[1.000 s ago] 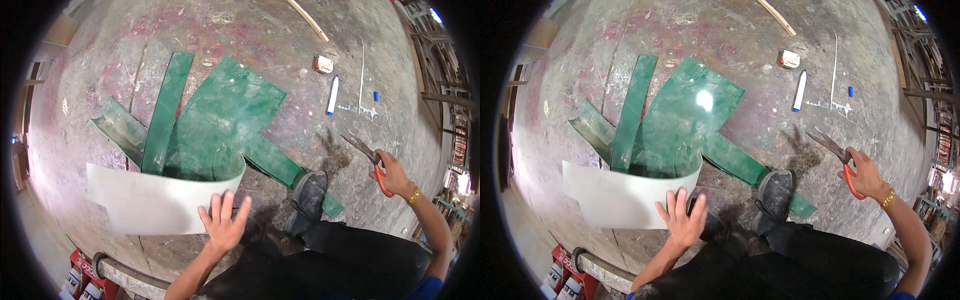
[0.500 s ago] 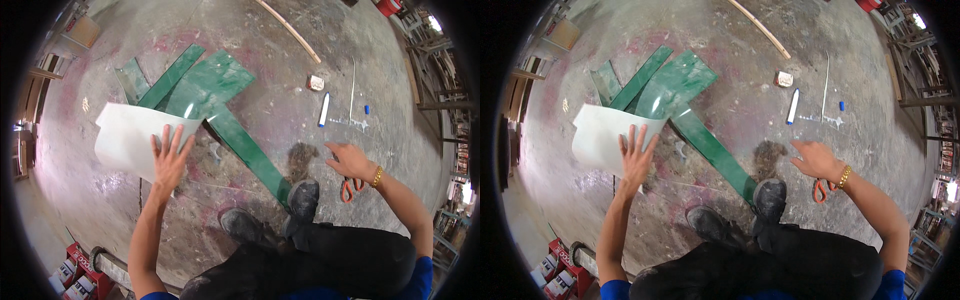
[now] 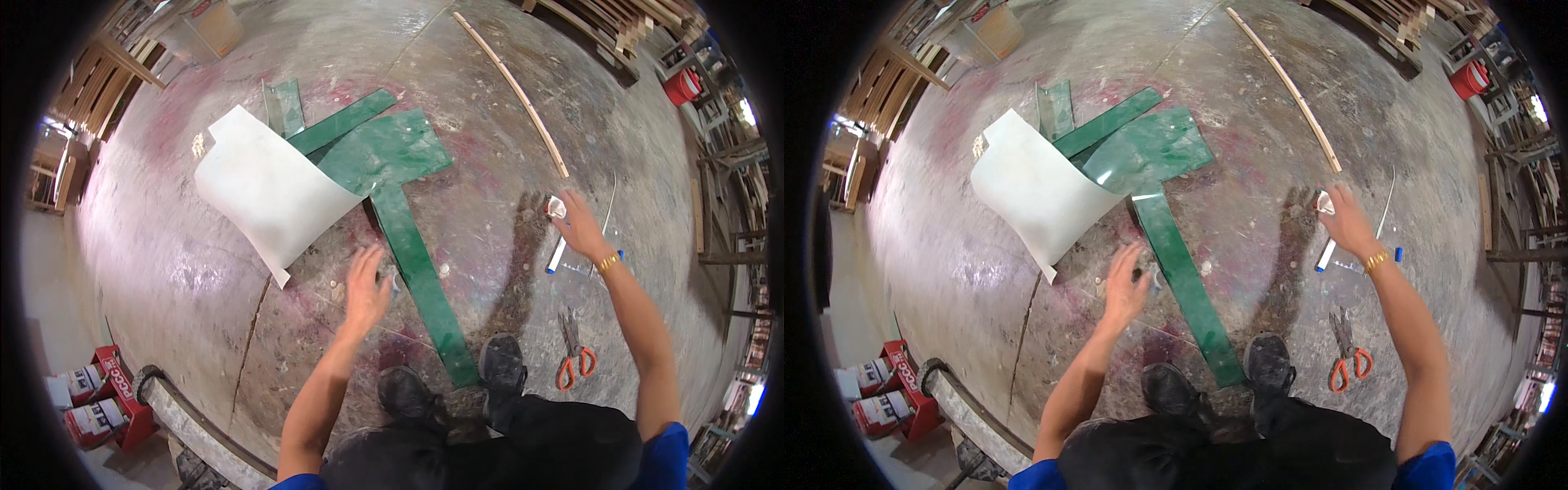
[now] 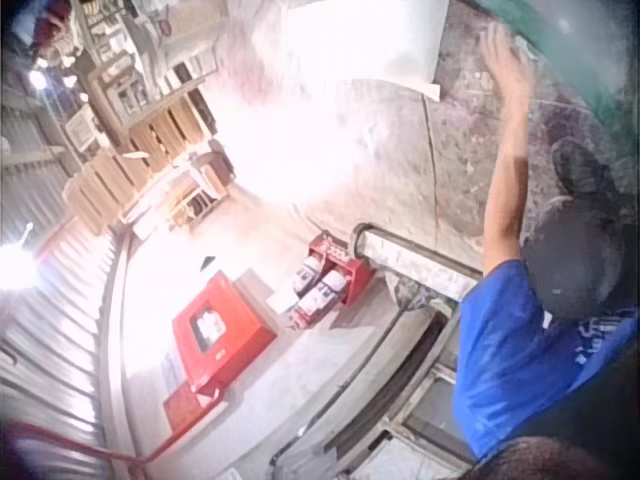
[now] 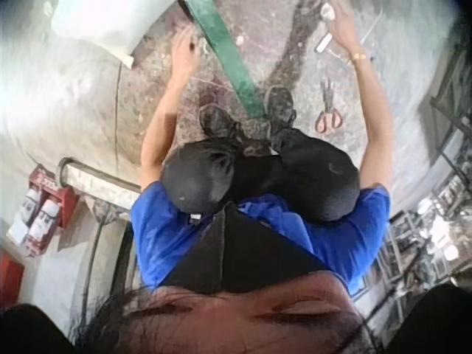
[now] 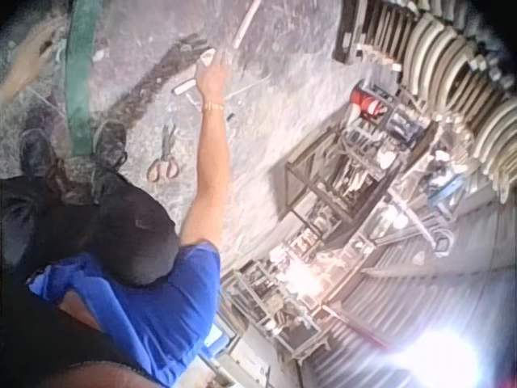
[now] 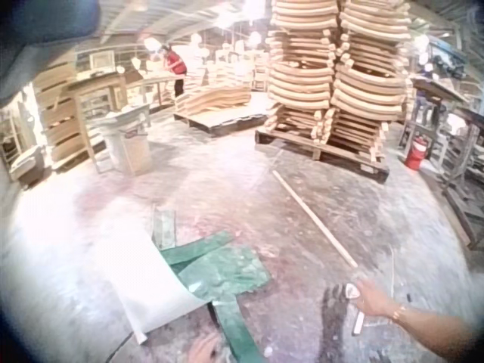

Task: The person sits on the floor and uses red-handled shears to cut a large green sheet into strips. They measure the material with a tape measure and continue cutting along marked lines, producing several long green strips.

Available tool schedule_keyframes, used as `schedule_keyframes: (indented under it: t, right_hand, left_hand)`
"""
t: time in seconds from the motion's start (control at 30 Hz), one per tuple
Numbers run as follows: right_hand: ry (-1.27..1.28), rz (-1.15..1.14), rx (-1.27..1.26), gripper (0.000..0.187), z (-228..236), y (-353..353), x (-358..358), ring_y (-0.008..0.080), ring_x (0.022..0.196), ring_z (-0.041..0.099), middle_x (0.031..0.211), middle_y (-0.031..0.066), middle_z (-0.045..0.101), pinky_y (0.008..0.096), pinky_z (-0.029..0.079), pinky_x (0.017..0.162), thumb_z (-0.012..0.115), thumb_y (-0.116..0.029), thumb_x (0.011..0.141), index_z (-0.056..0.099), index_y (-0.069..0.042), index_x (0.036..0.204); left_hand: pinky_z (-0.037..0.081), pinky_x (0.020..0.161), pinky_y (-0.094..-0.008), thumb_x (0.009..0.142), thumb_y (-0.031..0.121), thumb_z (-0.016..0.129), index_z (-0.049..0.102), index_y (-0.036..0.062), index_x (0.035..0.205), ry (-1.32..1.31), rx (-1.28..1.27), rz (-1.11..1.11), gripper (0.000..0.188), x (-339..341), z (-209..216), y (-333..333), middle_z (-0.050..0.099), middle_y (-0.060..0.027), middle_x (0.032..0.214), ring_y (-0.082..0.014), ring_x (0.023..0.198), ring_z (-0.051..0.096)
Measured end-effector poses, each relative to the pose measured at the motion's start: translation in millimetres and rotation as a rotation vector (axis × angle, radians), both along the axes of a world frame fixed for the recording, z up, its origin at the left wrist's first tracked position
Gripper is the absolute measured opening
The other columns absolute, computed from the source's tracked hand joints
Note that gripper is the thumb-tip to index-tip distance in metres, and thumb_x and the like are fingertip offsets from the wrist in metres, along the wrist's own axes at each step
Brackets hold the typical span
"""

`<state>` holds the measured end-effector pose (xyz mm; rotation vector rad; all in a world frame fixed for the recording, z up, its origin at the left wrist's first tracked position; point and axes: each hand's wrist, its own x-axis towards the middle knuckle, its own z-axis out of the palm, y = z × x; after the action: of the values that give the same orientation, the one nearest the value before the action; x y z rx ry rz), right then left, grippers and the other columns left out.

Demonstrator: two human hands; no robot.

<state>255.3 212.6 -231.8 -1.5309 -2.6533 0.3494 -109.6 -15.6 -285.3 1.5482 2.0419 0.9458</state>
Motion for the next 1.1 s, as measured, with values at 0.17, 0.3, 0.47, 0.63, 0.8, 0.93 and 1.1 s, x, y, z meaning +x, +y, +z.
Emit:
schedule_keyframes:
  t: [0.17,0.3,0.47,0.63,0.8,0.93,1.1]
  right_hand:
    - [-0.116,-0.026,-0.091,0.059,-49.4,44.2,9.8,0.0433,0.112,0.048,0.122,0.0269,0.050,0.0456,0.038,0.097,0.062,-0.036,0.080,0.047,-0.002,0.126]
    - [-0.071,-0.034,0.021,0.051,-45.8,46.9,11.4,0.0409,0.104,0.053,0.110,0.0252,0.056,0.0456,0.041,0.092,0.062,-0.032,0.078,0.053,-0.003,0.119]
    - [0.434,0.357,-0.371,0.043,-0.1,-60.0,-75.0,0.0334,0.095,0.057,0.100,0.0159,0.060,0.0419,0.046,0.081,0.062,-0.028,0.073,0.057,-0.005,0.108]
    - [0.234,0.796,-0.693,0.034,35.3,-133.1,-108.8,0.0369,0.075,0.059,0.081,0.0155,0.060,0.0456,0.047,0.064,0.064,-0.028,0.072,0.054,-0.007,0.096]
    - [0.150,0.956,-0.881,0.031,15.6,-156.3,-95.3,0.0380,0.071,0.060,0.073,0.0166,0.060,0.0480,0.046,0.063,0.061,-0.028,0.072,0.055,-0.007,0.094]
    - [0.034,1.080,-0.705,0.025,-2.0,-154.7,-88.9,0.0347,0.069,0.062,0.074,0.0151,0.062,0.0444,0.049,0.062,0.059,-0.025,0.066,0.067,-0.003,0.075]
    - [-0.202,1.190,-0.552,0.019,-10.7,-168.8,-107.5,0.0313,0.065,0.062,0.068,0.0120,0.061,0.0426,0.048,0.058,0.061,-0.024,0.064,0.065,-0.005,0.064]
  left_hand:
    - [0.045,0.092,-0.0347,0.078,0.006,0.064,0.061,0.0008,0.111,-0.333,-0.034,0.185,0.034,24.8,-2.9,-10.8,0.062,-0.0172,0.111,-0.0285,0.104,0.060]
    - [0.047,0.087,-0.0317,0.082,0.008,0.062,0.060,-0.0018,0.113,-0.505,-0.104,0.248,0.032,24.8,25.5,-7.8,0.064,-0.0131,0.108,-0.0214,0.098,0.062]
    - [0.050,0.083,-0.0326,0.088,0.010,0.058,0.051,-0.0071,0.121,-1.057,-0.274,0.165,0.038,61.1,59.4,-23.1,0.061,-0.0145,0.110,-0.0203,0.097,0.061]
    - [0.052,0.073,-0.0296,0.086,0.002,0.057,0.057,-0.0045,0.100,-1.399,-0.381,0.151,0.016,122.0,48.1,-43.0,0.063,-0.0105,0.092,-0.0160,0.081,0.062]
    - [0.049,0.066,-0.0285,0.082,-0.002,0.058,0.057,-0.0019,0.085,-1.464,-0.599,-0.043,0.004,130.1,32.5,-98.1,0.061,-0.0077,0.078,-0.0134,0.072,0.060]
    - [0.048,0.067,-0.0293,0.079,-0.004,0.062,0.059,-0.0018,0.084,-0.906,-0.750,-0.300,0.006,118.9,23.1,-133.6,0.062,-0.0064,0.083,-0.0161,0.075,0.061]
    - [0.048,0.066,-0.0354,0.074,-0.004,0.064,0.061,-0.0014,0.090,-0.526,-0.488,-0.266,0.016,125.8,13.2,-147.8,0.060,-0.0157,0.086,-0.0304,0.076,0.060]
